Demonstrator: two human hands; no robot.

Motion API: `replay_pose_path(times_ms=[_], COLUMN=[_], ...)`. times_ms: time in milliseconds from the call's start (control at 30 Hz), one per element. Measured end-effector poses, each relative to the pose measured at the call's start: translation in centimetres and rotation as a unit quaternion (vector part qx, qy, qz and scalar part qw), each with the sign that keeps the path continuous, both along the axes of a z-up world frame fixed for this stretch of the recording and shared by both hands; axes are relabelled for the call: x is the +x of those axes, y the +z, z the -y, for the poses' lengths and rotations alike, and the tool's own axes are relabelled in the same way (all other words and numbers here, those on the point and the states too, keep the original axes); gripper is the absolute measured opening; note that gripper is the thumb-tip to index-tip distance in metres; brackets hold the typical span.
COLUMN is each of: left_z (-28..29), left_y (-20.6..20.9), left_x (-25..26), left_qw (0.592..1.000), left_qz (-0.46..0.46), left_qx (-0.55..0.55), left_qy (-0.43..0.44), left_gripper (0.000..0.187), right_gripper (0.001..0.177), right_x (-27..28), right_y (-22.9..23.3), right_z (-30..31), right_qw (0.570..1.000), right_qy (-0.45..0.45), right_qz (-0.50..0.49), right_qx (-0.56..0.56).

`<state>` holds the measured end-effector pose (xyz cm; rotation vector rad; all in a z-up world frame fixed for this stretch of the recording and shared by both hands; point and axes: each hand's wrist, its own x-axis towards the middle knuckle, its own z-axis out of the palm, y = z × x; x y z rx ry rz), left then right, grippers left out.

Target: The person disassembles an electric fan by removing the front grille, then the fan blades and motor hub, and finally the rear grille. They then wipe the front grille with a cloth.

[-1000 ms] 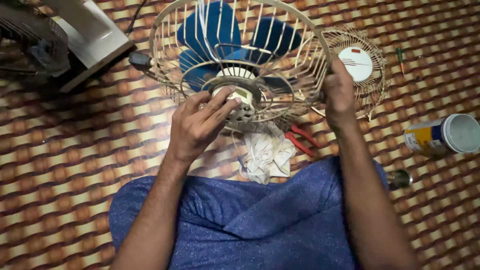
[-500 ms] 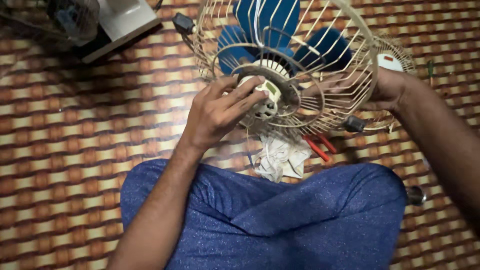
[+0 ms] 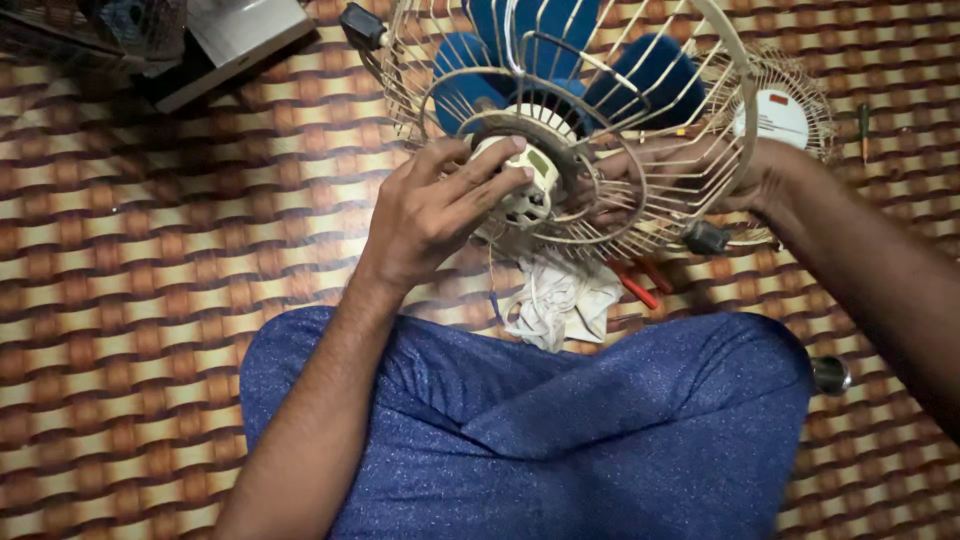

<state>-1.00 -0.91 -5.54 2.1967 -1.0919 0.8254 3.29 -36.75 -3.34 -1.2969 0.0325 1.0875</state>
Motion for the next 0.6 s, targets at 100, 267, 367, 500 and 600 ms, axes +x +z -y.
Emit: replay_pose_path(times_ms=[100, 267, 367, 500, 600], left_z=[-0.4, -0.6, -0.6, -0.8, -0.7], left_y=[0.0, 0.3, 0.6, 0.9, 0.8], left_x=[-0.3, -0.5, -0.8, -0.9, -0.7], left_qw=[1.000, 1.000, 1.000, 0.999, 0.999], left_qz=[-0.014, -0.024, -0.028, -0.029, -0.028], left_qx=[0.001, 0.001, 0.002, 0.011, -0.001], left_qy=[-0.011, -0.007, -0.008, -0.011, -0.018], left_gripper=[0.047, 0.048, 0.049, 0.054, 0.050], right_gripper=[0.087, 0.082, 0.070, 0.073, 0.076], right_x=[-1.3, -2.0, -1.9, -2.6, -4.0], right_y=[1.1, 1.5, -0.4, -4.1, -5.2], right_z=[-1.7, -2.8, -1.4, 0.7, 1.7], right_qw=[0.999, 1.000, 0.994, 0.978, 0.991], right_qy=[-0.039, -0.002, 0.018, -0.012, 0.032], right_qz=[-0.023, 0.009, 0.058, 0.033, 0.115], right_qx=[-0.028, 0.001, -0.095, -0.208, -0.055])
